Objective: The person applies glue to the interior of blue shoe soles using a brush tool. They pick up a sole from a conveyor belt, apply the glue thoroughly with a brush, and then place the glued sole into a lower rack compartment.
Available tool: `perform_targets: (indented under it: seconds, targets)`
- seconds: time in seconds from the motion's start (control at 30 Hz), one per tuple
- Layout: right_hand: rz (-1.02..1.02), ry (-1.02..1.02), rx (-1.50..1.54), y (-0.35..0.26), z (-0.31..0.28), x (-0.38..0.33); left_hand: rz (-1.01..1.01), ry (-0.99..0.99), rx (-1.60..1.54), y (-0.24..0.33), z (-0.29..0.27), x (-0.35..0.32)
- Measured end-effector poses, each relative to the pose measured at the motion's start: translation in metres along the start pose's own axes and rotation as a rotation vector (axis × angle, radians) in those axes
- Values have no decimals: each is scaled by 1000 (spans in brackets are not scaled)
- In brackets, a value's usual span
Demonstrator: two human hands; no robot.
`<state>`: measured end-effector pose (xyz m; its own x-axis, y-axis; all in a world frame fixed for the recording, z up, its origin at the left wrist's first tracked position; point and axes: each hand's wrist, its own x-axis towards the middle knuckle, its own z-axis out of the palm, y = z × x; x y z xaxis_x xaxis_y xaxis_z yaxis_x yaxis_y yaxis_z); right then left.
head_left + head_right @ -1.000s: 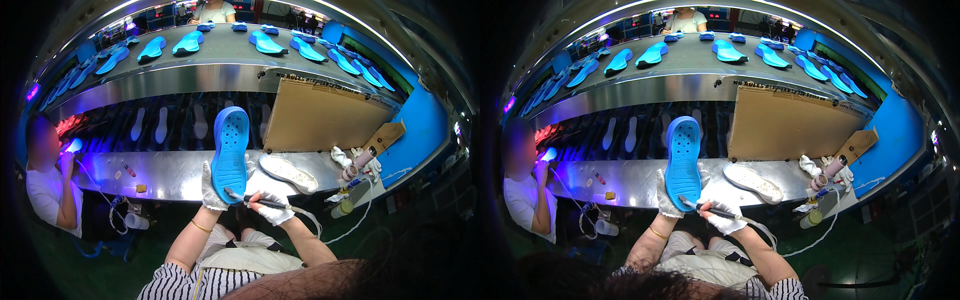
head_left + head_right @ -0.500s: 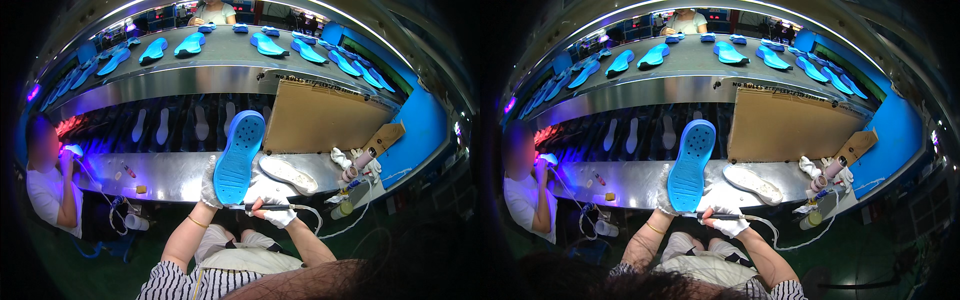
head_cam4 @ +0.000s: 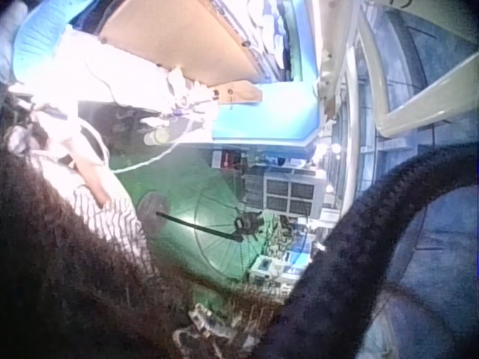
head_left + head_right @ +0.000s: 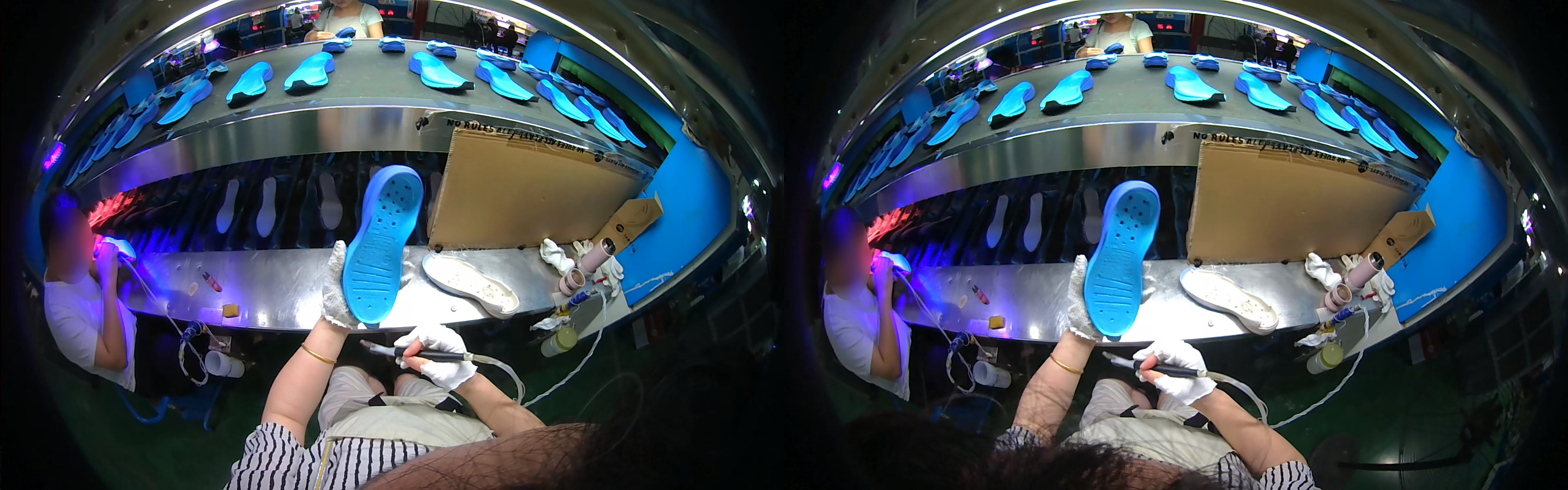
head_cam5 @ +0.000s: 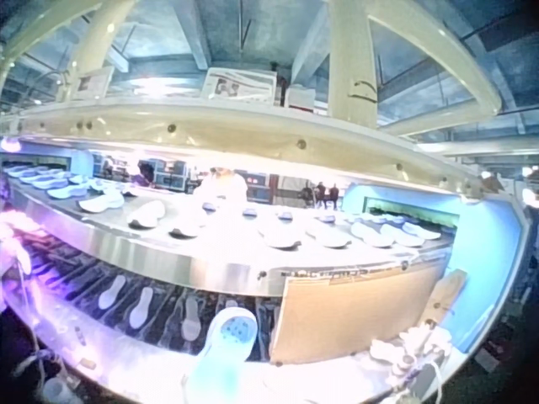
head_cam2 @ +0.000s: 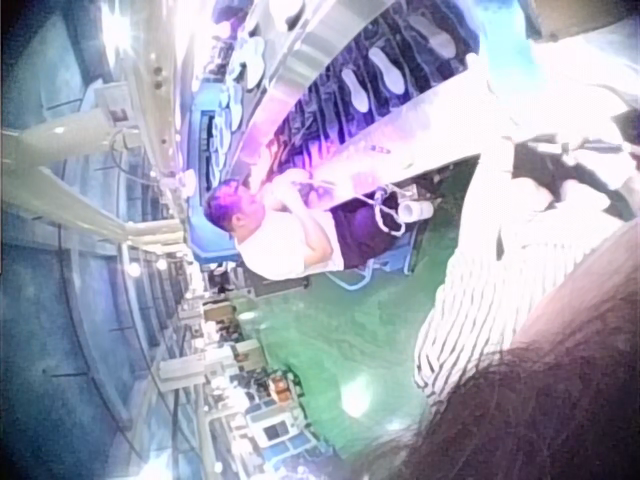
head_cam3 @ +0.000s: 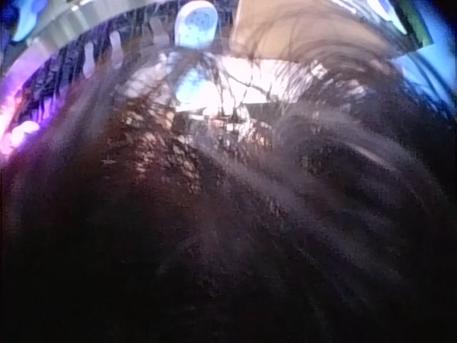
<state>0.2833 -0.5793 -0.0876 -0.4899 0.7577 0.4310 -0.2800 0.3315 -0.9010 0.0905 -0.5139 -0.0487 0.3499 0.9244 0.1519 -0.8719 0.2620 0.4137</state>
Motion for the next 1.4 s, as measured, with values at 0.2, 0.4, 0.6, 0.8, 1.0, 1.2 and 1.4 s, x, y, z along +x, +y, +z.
perform_targets:
  seconds: [0.2, 0.4, 0.6, 0.8, 1.0, 1.2, 1.4]
  targets:
    - [174, 76, 74, -27, -12, 16, -128, -2, -66, 4, 3, 0]
    - [-119, -46, -366, -24, -15, 41, -276, 113, 53, 6, 13, 10]
    - [119, -203, -291, -23, -29, 46, -422, 116, 339, 2, 11, 15]
    - [154, -230, -224, -40, -42, 48, -553, 142, 414, 2, 15, 14]
    - [129, -249, -458, -44, -46, 45, -648, 121, 481, 6, 3, 15]
    - [58, -256, -372, -55, -51, 47, -636, 178, 453, -2, 7, 14]
    - [221, -293, -499, -63, -67, 45, -602, 103, 379, 4, 7, 9]
